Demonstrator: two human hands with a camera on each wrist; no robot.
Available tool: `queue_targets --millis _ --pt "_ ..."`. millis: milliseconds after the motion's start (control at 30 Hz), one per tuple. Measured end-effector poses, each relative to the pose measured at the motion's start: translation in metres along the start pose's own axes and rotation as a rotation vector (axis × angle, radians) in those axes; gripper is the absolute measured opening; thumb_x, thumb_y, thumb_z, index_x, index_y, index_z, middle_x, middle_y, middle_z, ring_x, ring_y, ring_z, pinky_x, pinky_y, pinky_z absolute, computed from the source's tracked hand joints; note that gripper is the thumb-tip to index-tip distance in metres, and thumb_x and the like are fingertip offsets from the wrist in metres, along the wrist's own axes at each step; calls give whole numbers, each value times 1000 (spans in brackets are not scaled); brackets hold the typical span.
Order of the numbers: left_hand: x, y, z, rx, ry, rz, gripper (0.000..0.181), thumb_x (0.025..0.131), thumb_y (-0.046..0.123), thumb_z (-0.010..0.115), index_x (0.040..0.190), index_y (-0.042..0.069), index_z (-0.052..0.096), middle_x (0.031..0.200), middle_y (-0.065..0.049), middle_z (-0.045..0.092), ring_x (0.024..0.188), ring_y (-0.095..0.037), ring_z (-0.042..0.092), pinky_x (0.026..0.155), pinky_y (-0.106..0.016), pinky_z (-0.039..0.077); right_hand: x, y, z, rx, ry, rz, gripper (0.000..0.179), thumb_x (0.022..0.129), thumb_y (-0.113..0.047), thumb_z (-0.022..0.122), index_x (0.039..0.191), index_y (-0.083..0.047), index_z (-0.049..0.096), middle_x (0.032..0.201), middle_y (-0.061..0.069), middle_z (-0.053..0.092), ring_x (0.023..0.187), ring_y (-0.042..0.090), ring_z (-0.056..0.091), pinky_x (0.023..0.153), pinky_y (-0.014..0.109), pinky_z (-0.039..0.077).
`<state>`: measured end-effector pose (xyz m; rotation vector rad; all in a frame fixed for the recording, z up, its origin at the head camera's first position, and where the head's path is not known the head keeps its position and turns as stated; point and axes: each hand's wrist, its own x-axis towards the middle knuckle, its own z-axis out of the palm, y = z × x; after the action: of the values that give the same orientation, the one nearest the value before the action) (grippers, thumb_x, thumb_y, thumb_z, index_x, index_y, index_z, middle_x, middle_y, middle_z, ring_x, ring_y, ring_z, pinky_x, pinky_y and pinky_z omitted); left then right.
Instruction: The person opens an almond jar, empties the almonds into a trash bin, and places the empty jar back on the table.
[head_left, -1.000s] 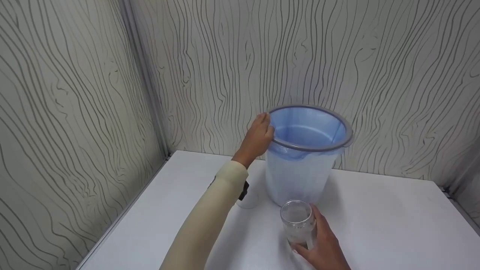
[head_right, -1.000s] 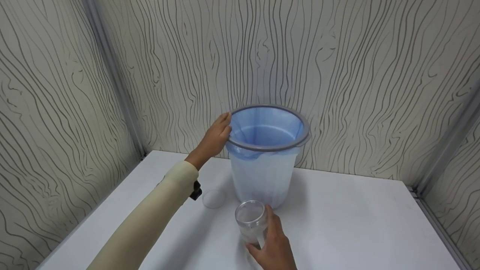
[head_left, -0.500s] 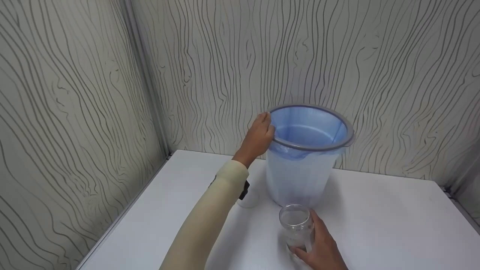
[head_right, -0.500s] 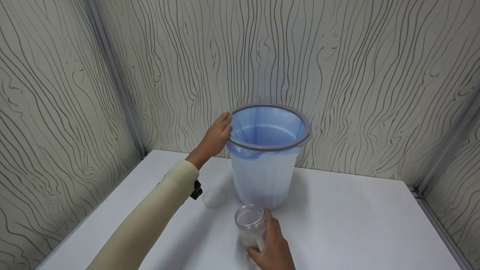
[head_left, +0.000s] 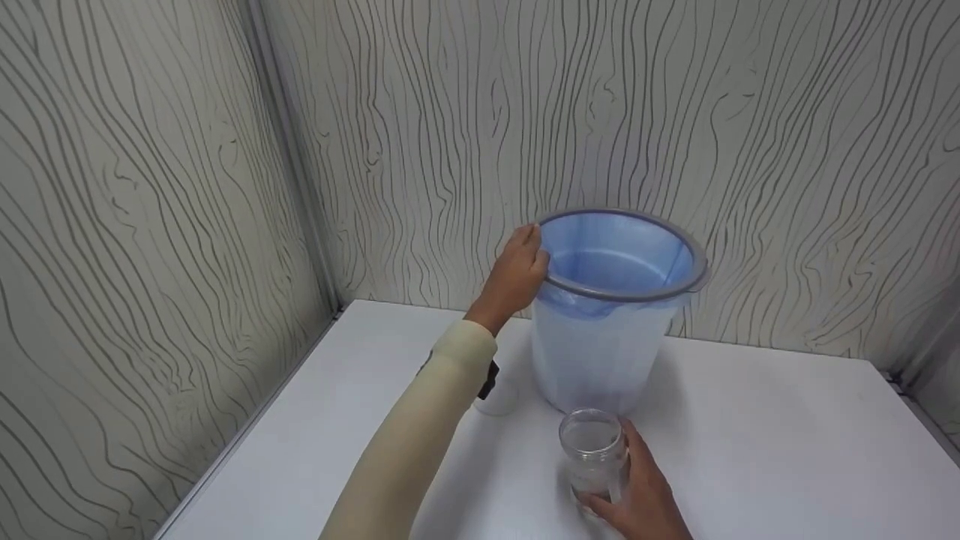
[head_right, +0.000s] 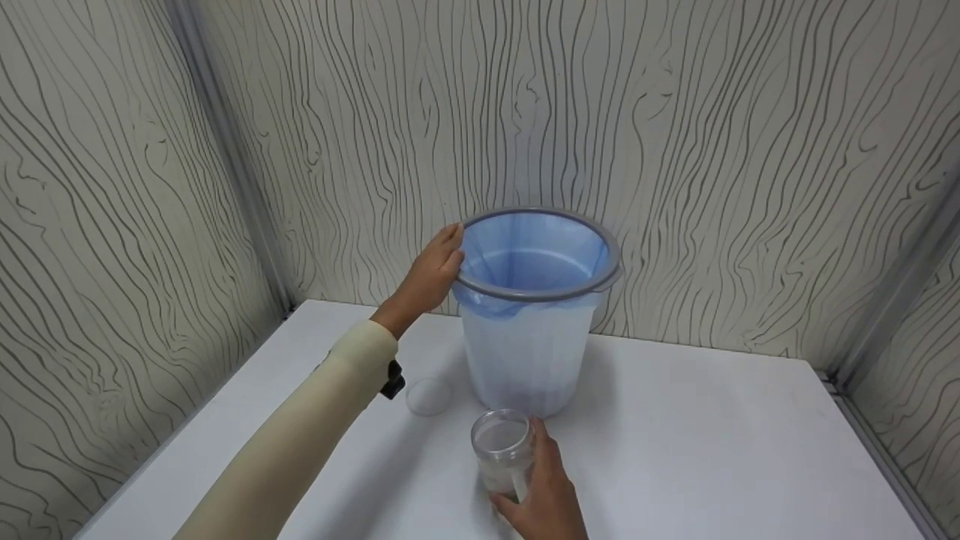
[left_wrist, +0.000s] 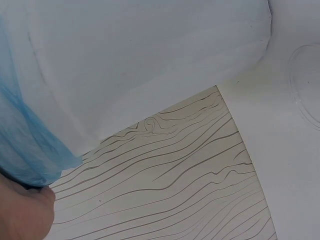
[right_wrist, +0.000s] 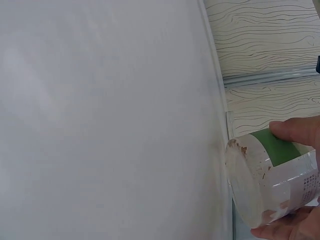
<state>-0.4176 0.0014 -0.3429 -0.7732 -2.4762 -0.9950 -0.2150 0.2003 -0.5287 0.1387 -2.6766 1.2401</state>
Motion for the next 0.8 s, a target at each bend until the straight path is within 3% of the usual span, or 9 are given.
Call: queue_targets --millis 333,800 --pt "0 1 1 -12 0 -22 58 108 27 29 158 -3 25 167 -14 22 155 -25 17 124 -35 15 2 3 -1 66 -13 10 131 61 -28 99 158 -3 15 152 21 41 140 43 41 114 61 31" --pt "0 2 0 -19 -12 -35 58 108 28 28 158 -2 25 167 -14 21 155 -23 15 124 -35 15 -1 0 1 124 -32 102 140 59 -30 100 160 -6 7 157 23 34 142 46 38 115 61 30"
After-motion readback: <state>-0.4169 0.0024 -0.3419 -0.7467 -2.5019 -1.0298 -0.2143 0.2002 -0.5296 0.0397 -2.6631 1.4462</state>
